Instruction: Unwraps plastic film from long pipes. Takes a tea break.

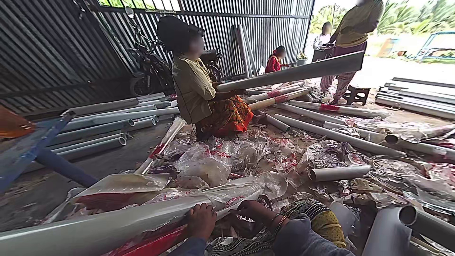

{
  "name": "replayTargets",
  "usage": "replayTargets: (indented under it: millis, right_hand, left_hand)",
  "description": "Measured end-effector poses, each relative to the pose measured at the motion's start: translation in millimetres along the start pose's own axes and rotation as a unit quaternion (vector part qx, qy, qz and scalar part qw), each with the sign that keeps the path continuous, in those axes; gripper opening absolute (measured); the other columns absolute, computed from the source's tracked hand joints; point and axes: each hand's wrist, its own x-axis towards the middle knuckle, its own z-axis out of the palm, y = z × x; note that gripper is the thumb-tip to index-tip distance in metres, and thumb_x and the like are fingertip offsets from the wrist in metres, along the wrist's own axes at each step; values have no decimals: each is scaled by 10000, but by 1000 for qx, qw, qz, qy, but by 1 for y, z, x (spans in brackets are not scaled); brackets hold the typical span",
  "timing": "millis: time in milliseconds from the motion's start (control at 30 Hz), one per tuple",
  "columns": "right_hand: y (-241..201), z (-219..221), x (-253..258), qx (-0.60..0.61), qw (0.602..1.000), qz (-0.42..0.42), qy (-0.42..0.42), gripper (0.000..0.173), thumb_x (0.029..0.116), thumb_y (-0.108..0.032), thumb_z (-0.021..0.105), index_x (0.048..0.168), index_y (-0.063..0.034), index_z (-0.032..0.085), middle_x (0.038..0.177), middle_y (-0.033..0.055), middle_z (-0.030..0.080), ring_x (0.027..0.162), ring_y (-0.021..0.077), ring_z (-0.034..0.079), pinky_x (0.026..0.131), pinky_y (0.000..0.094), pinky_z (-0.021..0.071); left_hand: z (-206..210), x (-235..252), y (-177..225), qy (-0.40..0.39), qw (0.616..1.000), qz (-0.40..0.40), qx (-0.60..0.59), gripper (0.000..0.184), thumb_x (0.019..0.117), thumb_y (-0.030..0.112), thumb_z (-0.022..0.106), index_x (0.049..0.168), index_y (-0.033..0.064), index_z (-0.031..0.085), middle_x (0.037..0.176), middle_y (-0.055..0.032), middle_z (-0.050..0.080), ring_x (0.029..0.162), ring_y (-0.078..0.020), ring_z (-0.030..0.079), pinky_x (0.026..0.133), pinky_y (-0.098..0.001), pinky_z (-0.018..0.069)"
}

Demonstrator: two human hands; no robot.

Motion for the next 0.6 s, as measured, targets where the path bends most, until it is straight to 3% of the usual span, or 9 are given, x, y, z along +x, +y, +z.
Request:
replayTargets:
  millis: [600]
  right_hand:
    - [0, -1, -3, 1, 1000, 1, 5, 373, 1083, -254, 518, 1343, -7, 619, 1137, 219, 690, 982, 308, 671, 935, 486, 508]
  left_hand:
    - [1, 0, -1, -3, 1000, 2, 11, 436, 1044, 431, 567, 1336, 132, 691, 1392, -135, 642, 1393, -342, 498, 1174, -539, 318]
